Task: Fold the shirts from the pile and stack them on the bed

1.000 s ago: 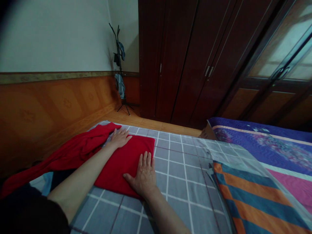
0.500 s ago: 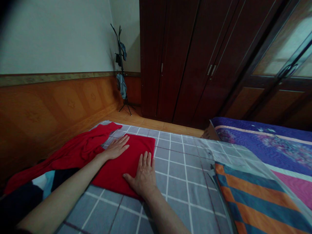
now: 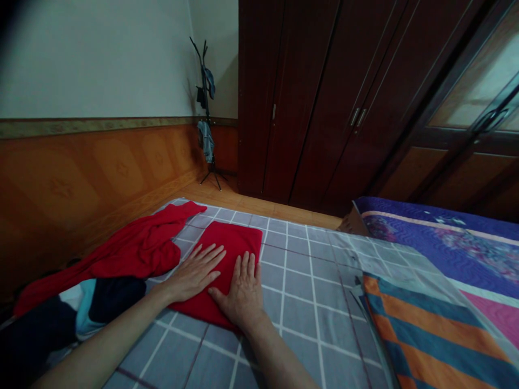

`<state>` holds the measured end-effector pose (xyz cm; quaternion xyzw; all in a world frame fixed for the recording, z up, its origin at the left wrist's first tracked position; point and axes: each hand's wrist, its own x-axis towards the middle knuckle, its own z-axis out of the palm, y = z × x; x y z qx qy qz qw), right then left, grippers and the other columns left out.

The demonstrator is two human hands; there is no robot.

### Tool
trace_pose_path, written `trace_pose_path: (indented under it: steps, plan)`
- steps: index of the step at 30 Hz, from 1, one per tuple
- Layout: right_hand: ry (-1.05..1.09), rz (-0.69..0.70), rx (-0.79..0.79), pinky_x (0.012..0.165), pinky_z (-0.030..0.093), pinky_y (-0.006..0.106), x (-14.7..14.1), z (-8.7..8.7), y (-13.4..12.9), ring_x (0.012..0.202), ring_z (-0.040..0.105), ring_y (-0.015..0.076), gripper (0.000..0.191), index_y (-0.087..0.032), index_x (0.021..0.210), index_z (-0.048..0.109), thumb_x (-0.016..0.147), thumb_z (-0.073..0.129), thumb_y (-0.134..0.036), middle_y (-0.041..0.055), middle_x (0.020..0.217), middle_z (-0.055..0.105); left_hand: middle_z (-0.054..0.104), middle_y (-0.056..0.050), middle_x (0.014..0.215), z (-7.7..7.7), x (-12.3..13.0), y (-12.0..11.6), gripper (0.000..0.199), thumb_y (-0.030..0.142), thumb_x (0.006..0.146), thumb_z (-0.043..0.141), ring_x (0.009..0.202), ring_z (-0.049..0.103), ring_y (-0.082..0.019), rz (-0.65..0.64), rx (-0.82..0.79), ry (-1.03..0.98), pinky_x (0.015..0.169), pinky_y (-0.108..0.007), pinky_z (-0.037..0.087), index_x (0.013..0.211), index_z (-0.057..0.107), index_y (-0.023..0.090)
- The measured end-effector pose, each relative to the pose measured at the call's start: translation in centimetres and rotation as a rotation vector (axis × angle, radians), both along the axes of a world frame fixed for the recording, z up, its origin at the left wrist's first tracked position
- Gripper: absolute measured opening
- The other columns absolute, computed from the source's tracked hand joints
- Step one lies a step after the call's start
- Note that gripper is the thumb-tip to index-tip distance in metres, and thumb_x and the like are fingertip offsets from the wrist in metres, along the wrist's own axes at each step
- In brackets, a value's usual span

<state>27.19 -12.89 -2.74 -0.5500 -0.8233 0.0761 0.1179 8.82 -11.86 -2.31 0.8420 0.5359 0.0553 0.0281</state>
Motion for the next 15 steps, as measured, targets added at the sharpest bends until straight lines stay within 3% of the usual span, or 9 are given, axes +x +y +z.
trace_pose_path:
  steps: [4,7,10,15]
  plan:
    - [0.007,-0.002,0.004,0.113,0.006,0.05,0.0,-0.4,0.1,0.14,0.005,0.0356,0.104,0.0,0.144,0.027,0.077,0.032,-0.08,0.0212,0.151,0.014,0.02,-0.004,0.154,-1.0,-3.0,1.4,0.055,0.041,0.097,0.023,0.142,0.016,-0.021,0.172,-0.04,-0.038,0.114,-0.042,0.016,0.147,0.025,0.018]
    - [0.01,-0.003,0.013,0.113,0.006,0.05,0.0,-0.7,0.1,0.14,0.004,0.0351,0.104,0.0,0.144,0.028,0.077,0.031,-0.08,0.0208,0.151,0.015,0.028,-0.009,0.151,-1.2,-4.2,2.2,0.055,0.039,0.097,0.023,0.139,0.024,-0.021,0.281,-0.007,-0.037,0.113,-0.038,0.021,0.145,0.029,0.013]
    - [0.014,-0.006,0.01,0.113,0.006,0.05,0.1,-0.7,0.2,0.14,0.005,0.0357,0.104,0.0,0.144,0.028,0.077,0.032,-0.08,0.0207,0.151,0.015,0.043,-0.012,0.142,-0.7,-4.4,2.3,0.051,0.036,0.097,0.026,0.133,0.037,-0.021,0.373,0.058,-0.007,0.111,-0.033,0.026,0.137,0.041,0.01]
    - [0.034,-0.008,0.014,0.113,0.008,0.049,0.0,-0.4,0.1,0.14,0.009,0.0361,0.102,0.0,0.143,0.031,0.076,0.04,-0.077,0.0205,0.151,0.019,0.061,-0.016,0.113,1.2,-4.0,1.6,0.039,0.035,0.094,0.034,0.11,0.055,-0.028,0.474,0.081,0.017,0.096,-0.039,0.039,0.117,0.055,0.012]
